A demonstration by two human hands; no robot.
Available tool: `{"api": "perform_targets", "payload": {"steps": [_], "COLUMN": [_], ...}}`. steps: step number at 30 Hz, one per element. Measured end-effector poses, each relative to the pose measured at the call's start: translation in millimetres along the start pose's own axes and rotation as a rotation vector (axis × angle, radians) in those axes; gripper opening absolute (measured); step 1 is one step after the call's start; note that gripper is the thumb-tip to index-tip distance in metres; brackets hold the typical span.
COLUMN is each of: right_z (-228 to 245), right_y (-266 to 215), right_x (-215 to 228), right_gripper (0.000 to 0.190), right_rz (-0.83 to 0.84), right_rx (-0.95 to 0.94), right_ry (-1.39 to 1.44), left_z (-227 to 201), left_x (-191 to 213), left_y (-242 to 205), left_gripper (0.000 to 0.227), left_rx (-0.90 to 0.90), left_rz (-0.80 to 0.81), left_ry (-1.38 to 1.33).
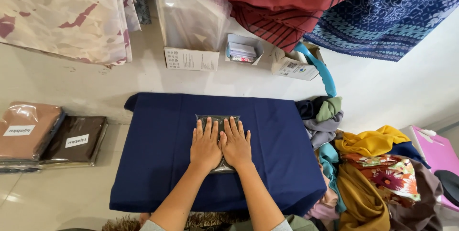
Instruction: Cleaning garments with a lint roller, folding them, and packaging them into plastic sleeves.
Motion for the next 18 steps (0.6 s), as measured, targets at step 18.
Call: {"api": "perform_targets", "payload": {"steps": [18], "right_z": [-2.6], "right_y": [-3.7], "right_x": [6.0], "right_gripper": [0.061], "right_rz": [-0.018], "right_rx": [0.011], "right_ry": [0.092], "left_z": [7.7], "left_x": [-9.7], "left_y": [2.3], "left_gripper": [0.065], "left_rx": [0.022], "left_rz": [-0.141], "left_ry": [-0.009]}}
Point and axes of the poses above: each hand's wrist, its own y-axis towards the middle knuckle, its own x-axis out of the back of the hand, z = x × y, the point moved 5 cm from there along y, towards the middle knuckle, and after that the axes turned 14 degrees about y, right-handed, at the moved point
